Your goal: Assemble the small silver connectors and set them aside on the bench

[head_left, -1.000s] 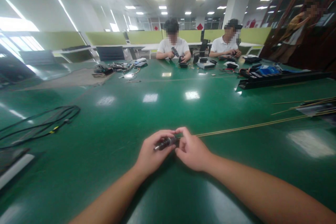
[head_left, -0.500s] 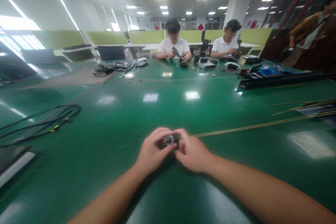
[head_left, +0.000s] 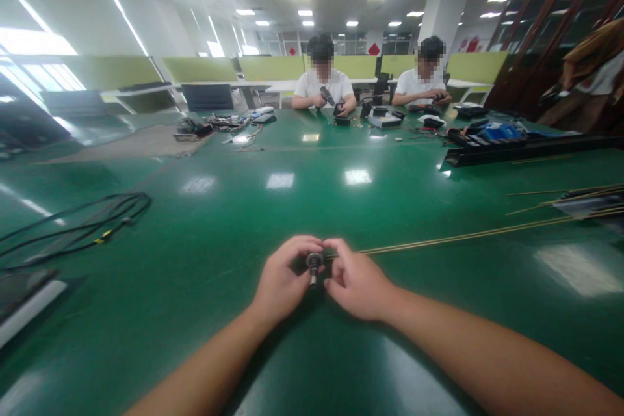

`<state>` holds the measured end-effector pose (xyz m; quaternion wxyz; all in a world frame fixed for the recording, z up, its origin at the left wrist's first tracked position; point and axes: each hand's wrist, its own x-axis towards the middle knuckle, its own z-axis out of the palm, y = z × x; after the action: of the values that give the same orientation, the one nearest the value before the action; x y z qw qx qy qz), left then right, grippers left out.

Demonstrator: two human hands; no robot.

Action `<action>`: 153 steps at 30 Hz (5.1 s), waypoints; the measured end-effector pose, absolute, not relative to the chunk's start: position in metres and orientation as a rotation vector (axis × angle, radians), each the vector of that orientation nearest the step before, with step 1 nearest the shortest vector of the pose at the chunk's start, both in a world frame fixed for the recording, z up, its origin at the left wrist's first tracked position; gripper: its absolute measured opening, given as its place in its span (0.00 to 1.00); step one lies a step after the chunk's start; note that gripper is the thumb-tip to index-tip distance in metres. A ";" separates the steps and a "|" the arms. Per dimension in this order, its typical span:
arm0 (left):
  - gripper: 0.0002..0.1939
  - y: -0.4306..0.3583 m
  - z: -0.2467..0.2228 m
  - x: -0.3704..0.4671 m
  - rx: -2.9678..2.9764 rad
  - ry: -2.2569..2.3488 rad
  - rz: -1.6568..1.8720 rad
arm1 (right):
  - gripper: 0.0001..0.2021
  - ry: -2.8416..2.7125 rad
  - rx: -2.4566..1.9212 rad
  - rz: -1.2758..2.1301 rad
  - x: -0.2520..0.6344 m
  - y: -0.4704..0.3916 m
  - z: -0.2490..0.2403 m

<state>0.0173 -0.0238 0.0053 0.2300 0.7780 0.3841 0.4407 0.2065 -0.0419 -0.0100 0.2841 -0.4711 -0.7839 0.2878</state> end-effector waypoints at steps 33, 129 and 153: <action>0.14 -0.025 0.008 0.016 2.022 1.192 1.176 | 0.26 -2.009 -1.206 0.836 0.206 -0.042 -0.012; 0.09 -0.030 0.006 0.013 2.040 1.003 1.225 | 0.03 -1.628 -1.017 1.007 0.211 -0.033 -0.008; 0.10 -0.029 0.006 0.011 2.017 1.013 1.221 | 0.03 -1.605 -1.034 1.038 0.212 -0.033 -0.009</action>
<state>0.0105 -0.0288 0.0063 0.2838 0.7537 0.3784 0.4562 0.2118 -0.0326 -0.0087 0.4654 -0.4212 -0.6538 0.4226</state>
